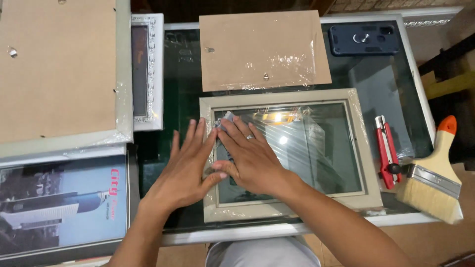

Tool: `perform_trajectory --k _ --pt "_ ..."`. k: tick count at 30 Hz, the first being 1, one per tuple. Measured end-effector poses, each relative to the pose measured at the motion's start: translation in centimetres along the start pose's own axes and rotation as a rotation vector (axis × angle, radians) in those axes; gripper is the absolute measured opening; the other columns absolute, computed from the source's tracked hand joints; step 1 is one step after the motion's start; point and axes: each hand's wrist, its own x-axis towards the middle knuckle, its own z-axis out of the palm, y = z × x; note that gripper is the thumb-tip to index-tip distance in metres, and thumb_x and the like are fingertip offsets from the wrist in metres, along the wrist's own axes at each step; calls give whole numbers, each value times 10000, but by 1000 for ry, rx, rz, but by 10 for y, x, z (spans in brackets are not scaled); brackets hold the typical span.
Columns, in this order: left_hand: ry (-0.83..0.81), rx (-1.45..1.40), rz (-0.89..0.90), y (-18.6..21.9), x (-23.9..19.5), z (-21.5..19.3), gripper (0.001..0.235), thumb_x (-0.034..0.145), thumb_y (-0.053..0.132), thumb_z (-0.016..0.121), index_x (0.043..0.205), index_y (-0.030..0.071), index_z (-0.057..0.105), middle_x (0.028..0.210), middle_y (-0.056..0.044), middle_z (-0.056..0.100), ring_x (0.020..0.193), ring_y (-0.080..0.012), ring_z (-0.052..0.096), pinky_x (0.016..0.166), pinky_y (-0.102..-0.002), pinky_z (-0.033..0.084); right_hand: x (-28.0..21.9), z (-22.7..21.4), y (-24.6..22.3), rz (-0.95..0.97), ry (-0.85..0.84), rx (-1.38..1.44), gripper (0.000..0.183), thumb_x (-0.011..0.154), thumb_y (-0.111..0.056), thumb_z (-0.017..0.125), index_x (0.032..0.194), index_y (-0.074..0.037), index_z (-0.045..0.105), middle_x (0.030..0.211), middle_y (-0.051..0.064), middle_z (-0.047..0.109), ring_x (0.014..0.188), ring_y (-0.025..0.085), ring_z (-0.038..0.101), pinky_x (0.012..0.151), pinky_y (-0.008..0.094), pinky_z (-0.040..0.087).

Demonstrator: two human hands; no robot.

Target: Cleaning the glass panel of a picture frame using a brush and a cleaning cloth.

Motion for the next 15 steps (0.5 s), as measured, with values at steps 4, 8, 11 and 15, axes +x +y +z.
perform_trajectory --k 4,8,11,15 --pt "109 -255 -20 -24 17 4 637 948 103 484 1573 57 366 1704 -137 240 1570 -284 235 1223 -566 129 -2 4 -1 -2 70 -42 665 1069 -483 400 1587 -76 309 1679 138 272 1561 372 174 1223 544 151" --pt "611 -124 -132 -56 75 37 418 970 85 566 1379 82 653 1368 -148 591 1241 -388 578 1019 -495 463 0 6 -3 3 92 -60 615 1101 -404 365 1568 -4 368 1662 213 276 1545 415 190 1231 571 124" --pt "736 -70 -189 -62 90 50 349 970 172 615 1299 184 731 1243 -52 627 1158 -326 596 912 -467 489 -2 9 -8 44 69 -78 644 1093 -425 379 1581 -6 340 1673 216 250 1551 415 175 1231 578 114" --pt "735 -68 -229 -62 96 48 314 984 210 637 1282 257 725 1193 16 616 1166 -274 568 886 -443 466 -11 -16 10 244 10 -127 716 1067 -470 414 1584 16 322 1668 255 236 1545 463 165 1198 631 157"
